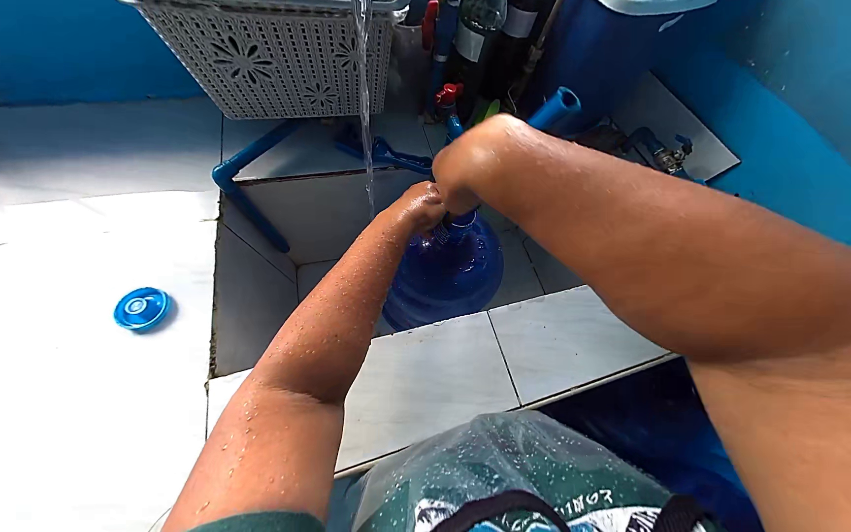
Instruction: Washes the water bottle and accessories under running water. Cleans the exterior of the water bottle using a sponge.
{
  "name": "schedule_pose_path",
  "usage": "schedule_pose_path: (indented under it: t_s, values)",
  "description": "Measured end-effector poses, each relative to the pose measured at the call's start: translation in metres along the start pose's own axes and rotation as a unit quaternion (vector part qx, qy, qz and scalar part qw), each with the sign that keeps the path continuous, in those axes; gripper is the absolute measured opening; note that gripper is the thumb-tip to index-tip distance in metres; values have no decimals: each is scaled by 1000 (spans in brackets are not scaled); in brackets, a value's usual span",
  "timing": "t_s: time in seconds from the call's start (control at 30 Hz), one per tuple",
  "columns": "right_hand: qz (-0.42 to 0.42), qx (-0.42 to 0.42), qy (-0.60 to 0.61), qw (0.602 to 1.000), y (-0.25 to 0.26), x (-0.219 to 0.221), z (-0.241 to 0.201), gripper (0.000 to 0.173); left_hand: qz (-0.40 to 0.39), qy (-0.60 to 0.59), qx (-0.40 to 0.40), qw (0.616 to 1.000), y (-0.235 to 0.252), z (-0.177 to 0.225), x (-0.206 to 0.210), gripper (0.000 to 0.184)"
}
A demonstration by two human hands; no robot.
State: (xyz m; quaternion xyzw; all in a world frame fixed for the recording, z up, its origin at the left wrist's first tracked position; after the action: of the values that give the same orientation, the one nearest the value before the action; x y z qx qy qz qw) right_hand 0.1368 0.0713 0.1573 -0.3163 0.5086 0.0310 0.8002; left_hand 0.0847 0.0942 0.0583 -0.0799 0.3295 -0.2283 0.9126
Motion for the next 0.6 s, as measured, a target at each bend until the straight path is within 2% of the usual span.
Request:
schedule_pose_path:
  t_s: [0.07, 0.13, 0.17, 0.2, 0.23, 0.27, 0.33, 0.4, 0.43, 0.5, 0.6]
  values:
    - [110, -19, 32, 993, 3, 9, 11, 29, -12, -18, 2, 1000, 0, -3, -2, 36]
    - [-86, 38, 93, 991, -13, 1, 8, 23, -22, -18, 7, 1000, 2, -6, -3, 40]
    - [-147, 41, 99, 983, -17, 2, 2, 22, -23, -8, 16, 1000, 2, -3, -3, 40]
    - [-145, 27, 80, 986, -11, 6, -2, 24, -19, 11, 25, 999, 1, 1, -4, 37]
    - [-80, -5, 51, 995, 8, 19, -2, 22, -14, 29, 24, 999, -2, 4, -5, 32]
    - [24, -43, 28, 998, 37, 38, 3, 21, -12, 50, 15, 999, -4, 6, -5, 28]
    - [-80, 22, 2, 997, 69, 42, 2, 25, -20, 64, 11, 998, -4, 6, -3, 25]
    - [-124, 60, 42, 990, 29, 24, -5, 23, -23, 46, 38, 998, 5, -2, -3, 29]
    - [-118, 67, 78, 988, 1, 20, -8, 21, -27, 40, 42, 998, 3, -2, -6, 35]
    - [-48, 78, 168, 982, -31, 43, -3, 20, -35, 55, 15, 998, 1, 1, -6, 43]
    - [81, 106, 340, 931, -35, 137, -10, 35, -33, 116, 25, 992, -2, 11, -6, 49]
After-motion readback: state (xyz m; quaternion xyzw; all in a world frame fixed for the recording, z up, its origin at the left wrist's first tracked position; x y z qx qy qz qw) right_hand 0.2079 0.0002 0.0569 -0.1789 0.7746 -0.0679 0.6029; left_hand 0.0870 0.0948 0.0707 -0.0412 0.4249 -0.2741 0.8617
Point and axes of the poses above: each hand's wrist, its own y-axis towards the middle knuckle, its own x-axis out of the palm, z = x × y, the point moved 5 cm from there along y, towards the middle knuckle, and after that the axes turned 3 degrees about -x, right-handed, at the moved point
